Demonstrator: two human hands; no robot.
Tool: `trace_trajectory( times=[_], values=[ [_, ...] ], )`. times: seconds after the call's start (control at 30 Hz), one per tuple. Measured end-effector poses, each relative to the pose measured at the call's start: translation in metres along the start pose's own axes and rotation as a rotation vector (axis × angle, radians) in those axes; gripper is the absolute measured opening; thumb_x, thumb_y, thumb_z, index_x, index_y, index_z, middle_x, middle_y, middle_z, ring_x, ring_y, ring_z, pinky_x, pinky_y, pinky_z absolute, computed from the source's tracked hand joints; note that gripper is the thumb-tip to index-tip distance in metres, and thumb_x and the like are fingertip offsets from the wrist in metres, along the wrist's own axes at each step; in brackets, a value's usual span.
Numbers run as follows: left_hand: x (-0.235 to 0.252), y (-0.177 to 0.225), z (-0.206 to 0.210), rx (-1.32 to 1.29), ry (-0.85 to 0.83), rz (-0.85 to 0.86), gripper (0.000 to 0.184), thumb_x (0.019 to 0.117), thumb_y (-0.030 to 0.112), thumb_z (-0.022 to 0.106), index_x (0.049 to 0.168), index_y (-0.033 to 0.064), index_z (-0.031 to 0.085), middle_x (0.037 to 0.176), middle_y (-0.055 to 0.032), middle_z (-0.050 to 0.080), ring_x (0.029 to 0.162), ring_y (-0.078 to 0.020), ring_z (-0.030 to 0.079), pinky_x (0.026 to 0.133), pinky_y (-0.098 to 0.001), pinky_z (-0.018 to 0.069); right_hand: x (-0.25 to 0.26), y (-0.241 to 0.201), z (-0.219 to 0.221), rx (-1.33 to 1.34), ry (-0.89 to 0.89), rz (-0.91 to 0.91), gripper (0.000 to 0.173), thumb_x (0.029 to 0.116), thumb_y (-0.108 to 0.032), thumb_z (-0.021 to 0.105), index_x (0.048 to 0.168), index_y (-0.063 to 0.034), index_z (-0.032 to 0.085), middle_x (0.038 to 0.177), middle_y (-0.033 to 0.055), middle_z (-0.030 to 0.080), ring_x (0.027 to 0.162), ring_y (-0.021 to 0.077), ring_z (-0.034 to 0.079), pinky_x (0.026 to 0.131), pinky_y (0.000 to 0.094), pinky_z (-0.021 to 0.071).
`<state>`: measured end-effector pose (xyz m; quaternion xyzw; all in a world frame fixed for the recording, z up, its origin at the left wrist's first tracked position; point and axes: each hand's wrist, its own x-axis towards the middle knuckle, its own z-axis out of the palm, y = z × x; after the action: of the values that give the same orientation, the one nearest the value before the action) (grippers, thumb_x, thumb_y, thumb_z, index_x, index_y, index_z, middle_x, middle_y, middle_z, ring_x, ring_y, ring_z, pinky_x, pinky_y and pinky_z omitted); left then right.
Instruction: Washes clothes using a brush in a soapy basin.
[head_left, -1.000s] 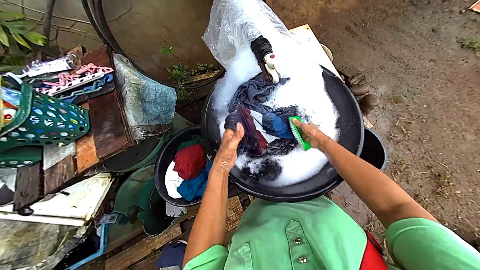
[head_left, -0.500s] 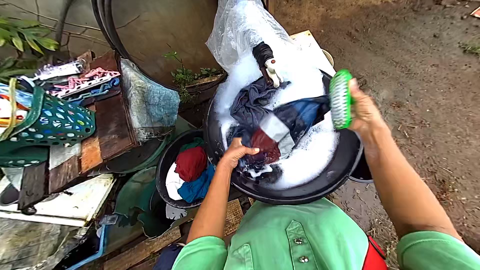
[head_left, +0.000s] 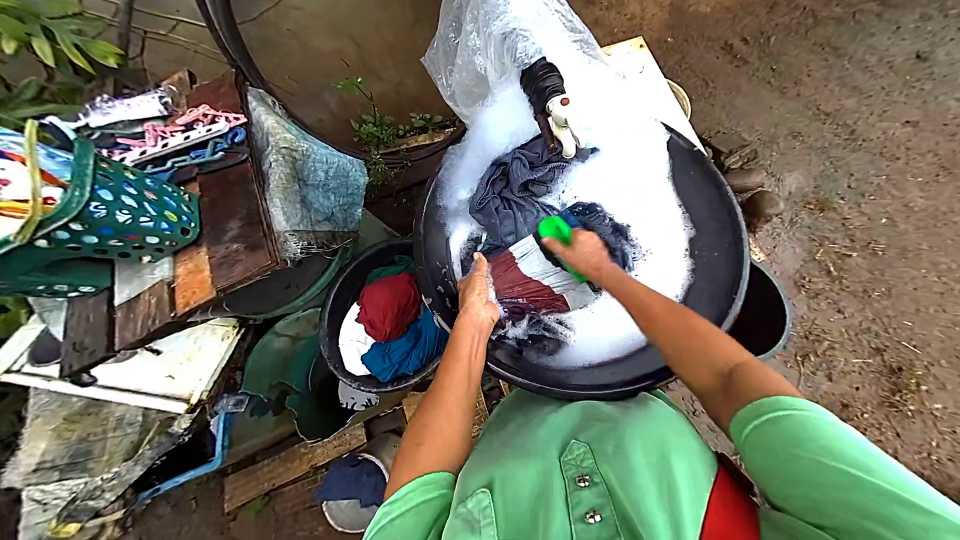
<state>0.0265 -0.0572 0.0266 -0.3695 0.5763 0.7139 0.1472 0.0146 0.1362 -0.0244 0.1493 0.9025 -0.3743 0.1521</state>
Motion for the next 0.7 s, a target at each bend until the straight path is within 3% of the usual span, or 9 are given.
trace_trajectory(
  times=[0.1,0.2,0.33,0.4,0.43,0.5,0.57,0.63,0.7],
  values=[
    [-0.001,0.0,0.002,0.029,0.025,-0.015,0.058,0.1087,0.045,0.046,0.145,-0.0003,0.046,0.143,-0.0242,0.052,0.129,-0.0353,0.052,0.104,-0.0561,0.0457,0.016,0.052,-0.041,-0.085,0.111,0.174,0.067,0.0998,-0.053,0.062,0.11,0.013,0.065,0.11,0.0367,0.065,0.109,0.0533,0.064,0.089,0.0713,0.049],
    [0.001,0.0,0.001,0.037,0.033,-0.045,0.059,0.109,0.046,0.044,0.148,0.0012,0.043,0.146,-0.0239,0.049,0.131,-0.0354,0.051,0.105,-0.0561,0.0449,0.001,0.054,-0.059,-0.047,0.175,0.219,0.063,0.101,-0.048,0.064,0.11,0.0149,0.064,0.113,0.0382,0.064,0.111,0.0539,0.063,0.092,0.0705,0.0472],
    [0.002,0.001,0.003,0.035,0.008,-0.051,0.062,0.1085,0.049,0.043,0.148,0.0023,0.043,0.146,-0.0227,0.05,0.132,-0.0349,0.051,0.106,-0.0565,0.0446,-0.052,-0.024,-0.009,-0.002,0.009,-0.12,0.056,0.0993,-0.044,0.067,0.114,0.0095,0.065,0.097,0.0298,0.069,0.094,0.0465,0.069,0.083,0.065,0.0542],
    [0.002,0.002,-0.004,0.052,-0.053,-0.043,0.059,0.1068,0.049,0.047,0.143,0.0037,0.048,0.137,-0.0196,0.057,0.123,-0.0314,0.057,0.1,-0.0541,0.0488,-0.05,-0.029,0.015,-0.119,-0.146,-0.186,0.062,0.0995,-0.049,0.064,0.119,0.0094,0.062,0.101,0.0304,0.069,0.099,0.0473,0.069,0.086,0.065,0.0527],
    [-0.001,0.003,-0.01,0.103,-0.102,-0.027,0.053,0.105,0.044,0.054,0.139,0.0031,0.052,0.13,-0.0184,0.062,0.115,-0.0292,0.061,0.096,-0.0516,0.0523,-0.035,-0.014,0.014,-0.138,-0.137,-0.14,0.064,0.0998,-0.051,0.063,0.121,0.0102,0.063,0.106,0.0334,0.068,0.104,0.0507,0.068,0.088,0.0684,0.0517],
    [-0.01,0.005,-0.014,0.306,-0.243,0.031,0.043,0.0954,0.016,0.072,0.13,-0.0024,0.056,0.115,-0.0184,0.067,0.1,-0.0251,0.066,0.087,-0.0442,0.0565,-0.006,0.024,-0.013,-0.139,-0.031,0.009,0.066,0.1007,-0.052,0.062,0.119,0.0124,0.063,0.111,0.037,0.066,0.108,0.0547,0.065,0.089,0.0726,0.0488],
    [-0.011,0.001,-0.016,0.686,-0.425,0.082,0.05,0.0833,-0.004,0.079,0.126,-0.0107,0.055,0.115,-0.0222,0.066,0.103,-0.026,0.065,0.093,-0.0421,0.0549,0.002,0.047,-0.037,-0.179,0.046,0.123,0.066,0.1013,-0.051,0.061,0.117,0.013,0.063,0.113,0.0376,0.065,0.11,0.0549,0.064,0.09,0.0726,0.0479],
    [-0.009,0.003,-0.016,0.949,-0.53,0.128,0.041,0.0837,-0.004,0.078,0.119,-0.0133,0.059,0.114,-0.0247,0.065,0.104,-0.0275,0.064,0.096,-0.0439,0.0521,0.007,0.063,-0.05,-0.122,0.113,0.198,0.063,0.1015,-0.048,0.063,0.11,0.0142,0.065,0.111,0.0373,0.065,0.11,0.0538,0.064,0.091,0.0704,0.0478],
    [-0.013,0.008,-0.025,0.856,-0.57,0.228,0.029,0.0885,-0.003,0.073,0.115,-0.0105,0.063,0.106,-0.0196,0.067,0.095,-0.0208,0.064,0.091,-0.0389,0.0533,0.007,0.071,-0.053,0.002,0.161,0.246,0.062,0.1004,-0.045,0.066,0.103,0.0164,0.065,0.107,0.0379,0.065,0.105,0.0525,0.065,0.09,0.0694,0.0472]
  ],
)
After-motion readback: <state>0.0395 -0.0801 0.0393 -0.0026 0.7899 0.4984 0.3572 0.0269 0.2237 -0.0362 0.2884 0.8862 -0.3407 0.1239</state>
